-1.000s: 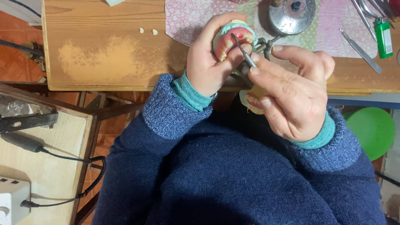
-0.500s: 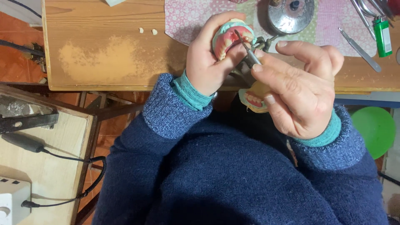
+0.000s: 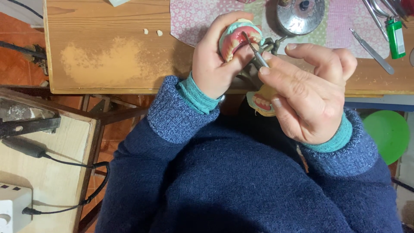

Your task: Inspecting and adjusting a dental cast model using a metal tool at a workbench, then checking a stove.

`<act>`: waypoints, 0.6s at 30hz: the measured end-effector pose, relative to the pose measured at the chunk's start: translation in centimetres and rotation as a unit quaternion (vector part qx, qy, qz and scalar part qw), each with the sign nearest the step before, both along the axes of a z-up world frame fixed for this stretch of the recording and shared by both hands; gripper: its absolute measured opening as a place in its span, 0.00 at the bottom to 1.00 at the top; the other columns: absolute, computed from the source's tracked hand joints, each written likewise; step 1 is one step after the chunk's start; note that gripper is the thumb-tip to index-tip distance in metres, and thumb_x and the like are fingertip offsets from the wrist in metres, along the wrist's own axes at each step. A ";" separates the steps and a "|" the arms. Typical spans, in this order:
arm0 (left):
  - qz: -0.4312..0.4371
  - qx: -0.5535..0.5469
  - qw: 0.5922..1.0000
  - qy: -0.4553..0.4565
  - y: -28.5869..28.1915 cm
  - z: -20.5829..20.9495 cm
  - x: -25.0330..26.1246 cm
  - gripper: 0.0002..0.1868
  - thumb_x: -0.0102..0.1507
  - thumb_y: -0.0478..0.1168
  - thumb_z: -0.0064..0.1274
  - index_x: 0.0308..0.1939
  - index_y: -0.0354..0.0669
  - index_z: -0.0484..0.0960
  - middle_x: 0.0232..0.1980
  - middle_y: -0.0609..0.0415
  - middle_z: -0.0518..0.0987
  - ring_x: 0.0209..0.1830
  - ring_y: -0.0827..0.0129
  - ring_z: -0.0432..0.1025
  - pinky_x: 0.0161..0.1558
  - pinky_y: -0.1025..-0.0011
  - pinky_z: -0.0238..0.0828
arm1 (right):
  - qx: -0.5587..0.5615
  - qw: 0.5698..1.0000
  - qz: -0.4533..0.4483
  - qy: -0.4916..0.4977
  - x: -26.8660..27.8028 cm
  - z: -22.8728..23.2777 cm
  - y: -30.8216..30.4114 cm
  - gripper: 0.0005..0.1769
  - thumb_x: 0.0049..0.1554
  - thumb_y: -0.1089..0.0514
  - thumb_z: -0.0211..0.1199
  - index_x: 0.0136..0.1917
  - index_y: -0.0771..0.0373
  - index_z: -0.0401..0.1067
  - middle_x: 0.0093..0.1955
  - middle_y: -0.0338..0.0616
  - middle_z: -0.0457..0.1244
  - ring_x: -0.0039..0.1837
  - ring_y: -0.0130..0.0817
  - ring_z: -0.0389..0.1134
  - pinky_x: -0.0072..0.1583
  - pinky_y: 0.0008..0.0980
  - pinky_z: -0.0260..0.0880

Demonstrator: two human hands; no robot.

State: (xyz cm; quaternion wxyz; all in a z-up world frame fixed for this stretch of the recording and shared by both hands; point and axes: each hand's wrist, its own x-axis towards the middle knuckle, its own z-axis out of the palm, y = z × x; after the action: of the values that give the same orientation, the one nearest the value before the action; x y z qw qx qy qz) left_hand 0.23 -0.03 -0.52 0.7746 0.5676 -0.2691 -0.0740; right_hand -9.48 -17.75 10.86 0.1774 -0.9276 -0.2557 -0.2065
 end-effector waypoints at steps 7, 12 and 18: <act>0.000 -0.005 1.000 0.001 -0.1 -0.2 0.0 0.19 0.73 0.30 0.59 0.67 0.38 0.71 0.56 0.54 0.79 0.57 0.76 0.75 0.64 0.76 0.75 | -0.001 1.000 0.001 -0.005 0.0 -0.4 0.0 0.23 0.47 0.61 0.68 0.58 0.67 0.78 0.60 0.53 0.71 0.63 0.53 0.66 0.63 0.49 0.50; 0.011 0.006 1.000 -0.012 -0.1 0.0 0.0 0.20 0.72 0.29 0.60 0.66 0.37 0.71 0.56 0.54 0.79 0.58 0.76 0.75 0.64 0.77 0.74 | -0.001 1.000 0.003 -0.013 0.1 -0.3 0.1 0.23 0.47 0.61 0.68 0.57 0.67 0.78 0.60 0.53 0.71 0.63 0.53 0.66 0.64 0.49 0.51; 0.015 0.016 1.000 -0.003 -0.4 0.0 0.2 0.20 0.73 0.30 0.63 0.66 0.39 0.72 0.53 0.55 0.80 0.55 0.76 0.75 0.61 0.77 0.74 | 0.095 0.995 -0.008 0.039 -0.3 -0.1 -1.0 0.20 0.53 0.65 0.60 0.59 0.72 0.75 0.61 0.55 0.70 0.65 0.54 0.64 0.70 0.47 0.55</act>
State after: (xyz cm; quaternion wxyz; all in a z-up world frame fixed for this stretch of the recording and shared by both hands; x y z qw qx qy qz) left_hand 0.44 -0.41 -0.49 0.7656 0.5839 -0.2621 -0.0648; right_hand -9.83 -18.76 10.74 0.2733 -0.9159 -0.2201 -0.1948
